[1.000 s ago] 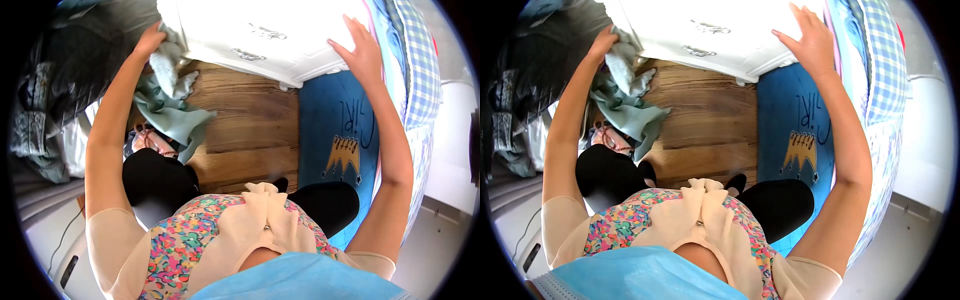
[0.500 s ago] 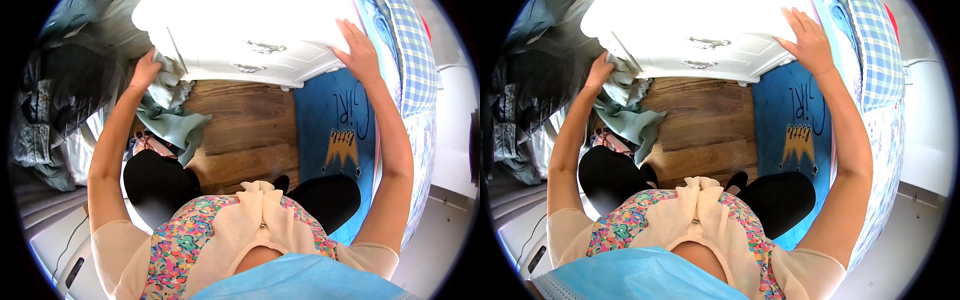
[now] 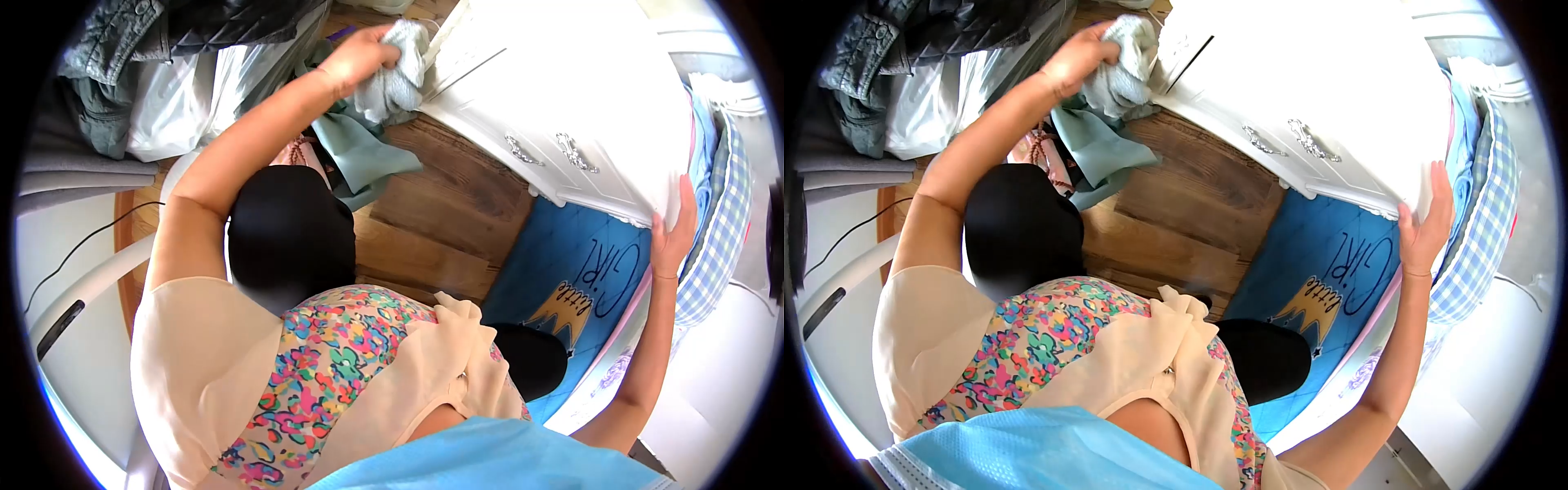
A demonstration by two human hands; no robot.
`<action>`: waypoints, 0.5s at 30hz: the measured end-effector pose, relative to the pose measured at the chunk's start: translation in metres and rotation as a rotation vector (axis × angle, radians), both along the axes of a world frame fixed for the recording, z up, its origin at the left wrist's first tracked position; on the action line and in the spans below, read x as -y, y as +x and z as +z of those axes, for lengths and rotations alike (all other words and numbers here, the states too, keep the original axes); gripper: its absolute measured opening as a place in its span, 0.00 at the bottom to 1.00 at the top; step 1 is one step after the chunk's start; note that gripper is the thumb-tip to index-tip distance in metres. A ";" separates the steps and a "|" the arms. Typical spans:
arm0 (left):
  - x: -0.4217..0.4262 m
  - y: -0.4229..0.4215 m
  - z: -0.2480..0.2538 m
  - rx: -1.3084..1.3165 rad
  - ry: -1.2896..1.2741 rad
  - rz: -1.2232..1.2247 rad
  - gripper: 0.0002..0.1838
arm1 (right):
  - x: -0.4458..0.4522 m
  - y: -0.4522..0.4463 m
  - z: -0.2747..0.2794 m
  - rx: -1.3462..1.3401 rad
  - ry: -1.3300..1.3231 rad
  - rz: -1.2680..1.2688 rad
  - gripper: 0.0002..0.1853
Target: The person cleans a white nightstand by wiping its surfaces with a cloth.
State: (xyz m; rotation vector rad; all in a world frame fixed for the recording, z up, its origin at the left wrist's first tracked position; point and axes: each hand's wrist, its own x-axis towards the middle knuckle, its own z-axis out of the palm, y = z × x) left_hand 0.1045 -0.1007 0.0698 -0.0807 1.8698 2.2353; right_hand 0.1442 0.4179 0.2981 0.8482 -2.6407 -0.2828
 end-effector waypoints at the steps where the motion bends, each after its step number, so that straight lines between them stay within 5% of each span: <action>1: 0.000 0.005 0.014 -0.003 0.122 0.015 0.23 | 0.020 -0.004 0.005 -0.027 -0.092 0.004 0.35; 4: 0.015 -0.002 0.032 -0.140 0.181 -0.014 0.19 | 0.081 -0.035 0.013 -0.039 -0.241 0.008 0.32; 6: 0.011 0.006 0.073 -0.127 0.470 -0.057 0.23 | 0.120 -0.062 0.011 0.033 -0.288 0.065 0.30; 11: -0.014 -0.005 0.099 -0.418 0.437 -0.111 0.24 | 0.179 -0.103 -0.004 0.142 -0.207 0.156 0.28; 13: -0.048 -0.005 0.066 -0.752 0.001 0.071 0.19 | 0.192 -0.105 -0.013 0.246 -0.230 0.216 0.27; 14: -0.053 -0.010 0.045 -1.061 -0.363 0.267 0.25 | 0.193 -0.105 -0.013 0.253 -0.224 0.215 0.27; 15: -0.052 -0.006 0.034 -1.067 -0.394 0.229 0.26 | 0.194 -0.104 -0.011 0.266 -0.232 0.202 0.26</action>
